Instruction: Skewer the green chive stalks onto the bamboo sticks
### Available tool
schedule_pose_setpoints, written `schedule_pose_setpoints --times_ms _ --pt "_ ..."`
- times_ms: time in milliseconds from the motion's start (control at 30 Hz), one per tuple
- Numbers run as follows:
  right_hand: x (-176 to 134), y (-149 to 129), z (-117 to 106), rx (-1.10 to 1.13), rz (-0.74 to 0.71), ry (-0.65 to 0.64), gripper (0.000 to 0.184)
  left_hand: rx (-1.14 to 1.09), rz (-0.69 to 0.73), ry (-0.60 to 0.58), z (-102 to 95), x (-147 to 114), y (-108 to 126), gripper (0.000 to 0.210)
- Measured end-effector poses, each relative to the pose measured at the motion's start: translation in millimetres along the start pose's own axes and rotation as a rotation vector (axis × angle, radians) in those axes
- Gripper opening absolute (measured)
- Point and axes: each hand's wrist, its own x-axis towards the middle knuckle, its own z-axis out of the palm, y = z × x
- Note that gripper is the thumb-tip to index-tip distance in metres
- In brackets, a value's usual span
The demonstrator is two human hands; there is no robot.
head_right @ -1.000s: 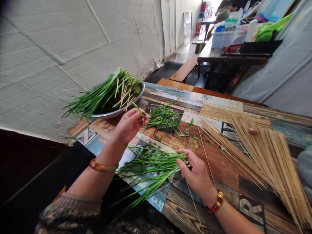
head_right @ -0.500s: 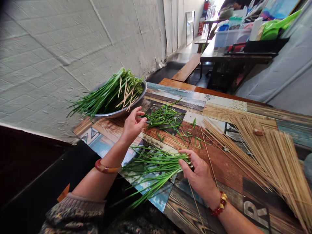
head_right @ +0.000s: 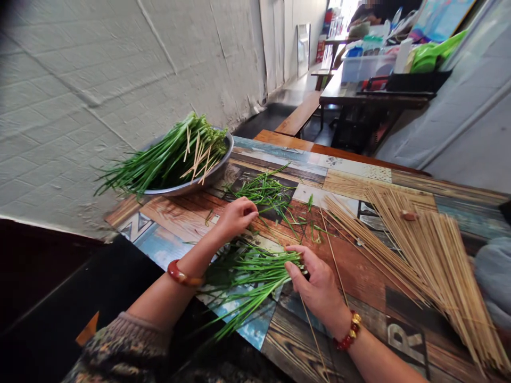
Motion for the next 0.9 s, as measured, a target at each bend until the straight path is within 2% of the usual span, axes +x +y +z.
schedule_pose_setpoints --times_ms 133,267,433,600,700,800,900 --pt "-0.6 -0.9 0.7 -0.001 0.004 0.011 0.031 -0.532 -0.124 -0.020 -11.7 -5.8 4.6 0.015" --pt "-0.8 -2.0 0.8 0.013 0.001 0.025 0.031 -0.744 -0.182 -0.092 -17.3 -17.4 16.5 0.017" --pt "-0.6 -3.4 -1.4 0.006 -0.010 0.031 0.031 -0.696 -0.175 -0.168 -9.6 -26.8 29.9 0.015" --pt "0.8 -8.0 -2.6 0.083 0.005 0.037 0.040 -0.505 -0.004 -0.185 -0.5 -30.1 44.3 0.010" --pt "1.7 -10.2 -4.1 0.056 0.003 0.025 0.042 -0.435 0.058 -0.138 -1.8 -30.5 51.1 0.010" --pt "2.7 -10.3 -8.0 -0.065 -0.066 0.067 0.039 -0.370 0.081 -0.085 -6.3 -31.3 53.6 0.011" --pt "4.7 -8.9 -12.3 -0.138 -0.176 0.157 0.035 -0.348 0.085 -0.084 -8.2 -33.5 53.1 0.012"
